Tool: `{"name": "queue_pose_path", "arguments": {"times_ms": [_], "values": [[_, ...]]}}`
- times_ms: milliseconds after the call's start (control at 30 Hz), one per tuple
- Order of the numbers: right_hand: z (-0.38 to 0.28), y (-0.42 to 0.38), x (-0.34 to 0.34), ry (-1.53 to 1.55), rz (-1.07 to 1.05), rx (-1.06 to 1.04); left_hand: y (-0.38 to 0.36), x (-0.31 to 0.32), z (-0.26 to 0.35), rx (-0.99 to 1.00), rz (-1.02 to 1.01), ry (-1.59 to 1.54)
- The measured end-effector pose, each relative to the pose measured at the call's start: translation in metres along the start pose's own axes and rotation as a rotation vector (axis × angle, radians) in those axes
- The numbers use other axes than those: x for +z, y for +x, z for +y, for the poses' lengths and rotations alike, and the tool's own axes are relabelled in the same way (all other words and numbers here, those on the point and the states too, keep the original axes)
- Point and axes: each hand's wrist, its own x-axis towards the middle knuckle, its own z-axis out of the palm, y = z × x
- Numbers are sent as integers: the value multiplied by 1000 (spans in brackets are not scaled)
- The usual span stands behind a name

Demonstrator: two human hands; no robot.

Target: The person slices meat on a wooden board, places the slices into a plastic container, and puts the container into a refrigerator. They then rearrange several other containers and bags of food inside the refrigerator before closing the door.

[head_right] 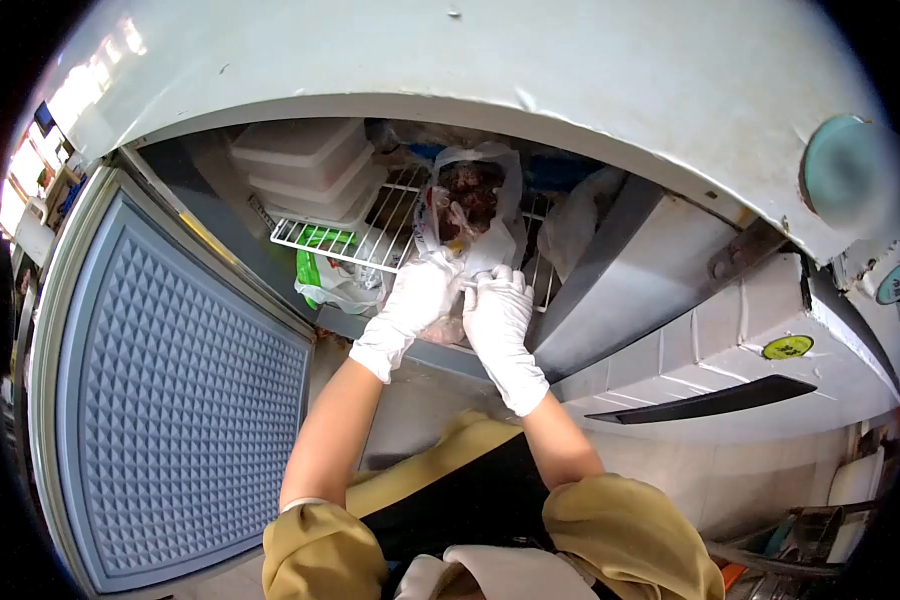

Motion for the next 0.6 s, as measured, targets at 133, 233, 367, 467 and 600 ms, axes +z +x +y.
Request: {"name": "queue_pose_path", "arguments": {"times_ms": [133,233,367,467,600], "values": [[2,3,10,-43,63,38,-3,3,0,-42,39,-110],[2,14,18,-70,15,169,1,6,6,30,54,-76],[2,35,33,-62,-31,223,2,1,11,66,160,-211],[6,39,36,-53,-92,239,-3,0,13,51,241,-364],[26,34,51,-181,233,-40,-3,-10,22,-75,162,-452]]}}
